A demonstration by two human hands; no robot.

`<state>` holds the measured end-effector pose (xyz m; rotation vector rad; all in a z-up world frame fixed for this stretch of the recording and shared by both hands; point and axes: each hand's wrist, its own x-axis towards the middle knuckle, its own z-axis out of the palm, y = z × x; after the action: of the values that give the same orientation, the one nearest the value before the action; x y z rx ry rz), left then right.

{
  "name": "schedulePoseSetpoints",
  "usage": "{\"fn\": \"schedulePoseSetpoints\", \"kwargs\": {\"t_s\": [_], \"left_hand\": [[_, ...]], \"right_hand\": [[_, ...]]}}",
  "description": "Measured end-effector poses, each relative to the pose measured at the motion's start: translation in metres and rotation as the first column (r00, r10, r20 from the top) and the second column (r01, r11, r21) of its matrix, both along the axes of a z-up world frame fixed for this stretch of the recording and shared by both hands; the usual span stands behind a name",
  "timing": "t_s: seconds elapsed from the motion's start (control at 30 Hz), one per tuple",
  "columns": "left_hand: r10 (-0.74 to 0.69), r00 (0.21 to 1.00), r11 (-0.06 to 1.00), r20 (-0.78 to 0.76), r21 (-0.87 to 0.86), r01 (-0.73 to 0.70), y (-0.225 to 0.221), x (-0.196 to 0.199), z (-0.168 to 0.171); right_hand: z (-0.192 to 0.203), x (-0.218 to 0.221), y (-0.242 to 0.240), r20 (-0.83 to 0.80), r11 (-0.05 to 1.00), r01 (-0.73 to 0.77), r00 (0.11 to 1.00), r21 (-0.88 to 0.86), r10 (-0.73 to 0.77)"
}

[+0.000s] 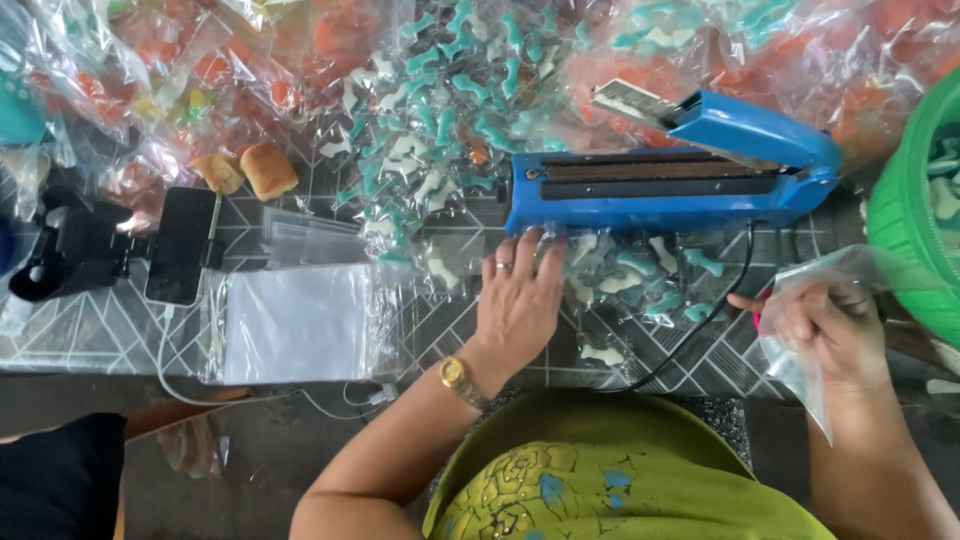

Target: Packaging shark-shaped gummy candies into small plastic bags and sealing them with a heat sealer.

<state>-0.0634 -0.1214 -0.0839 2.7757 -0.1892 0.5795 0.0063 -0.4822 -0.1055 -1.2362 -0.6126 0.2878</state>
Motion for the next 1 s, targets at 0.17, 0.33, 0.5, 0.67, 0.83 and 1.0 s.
{"fn": "schedulePoseSetpoints", "kwargs": {"t_s": [0.17,0.33,0.5,0.67,0.83,1.0], "left_hand": [[-0.031,0.964,0.972,0.263,-0.216,0.090,0.015,-0.002,0.003],[0.245,0.951,0.937,0.189,-0.297,-0.183,0.108,0.016,0.065],[0.293,0.725,0.834,-0.623,-0.204,-0.512,0.168,0.027,0.096],[0.339,0.785,0.899,-0.519,-0.067,-0.433,0.171,0.049,0.073],[0.231,0.813,0.813,-0.534,-0.354,-0.463,0.150,0.058,0.079],[0.154,0.849,0.680,-0.506,-0.568,-0.463,0.142,0.052,0.086]], "right_hand": [[-0.006,0.001,-0.001,0.011,0.999,-0.005,1.000,0.037,0.004],[-0.004,0.005,0.001,-0.001,0.999,-0.024,1.000,0.045,0.024],[-0.002,0.003,0.002,0.004,1.000,-0.025,1.000,0.016,0.025],[-0.005,0.006,-0.001,-0.011,0.999,-0.028,1.000,0.034,0.028],[-0.009,0.008,-0.007,-0.027,1.000,-0.022,0.999,-0.018,0.022],[-0.005,0.005,-0.004,-0.020,0.997,0.017,1.000,-0.078,-0.018]]}}
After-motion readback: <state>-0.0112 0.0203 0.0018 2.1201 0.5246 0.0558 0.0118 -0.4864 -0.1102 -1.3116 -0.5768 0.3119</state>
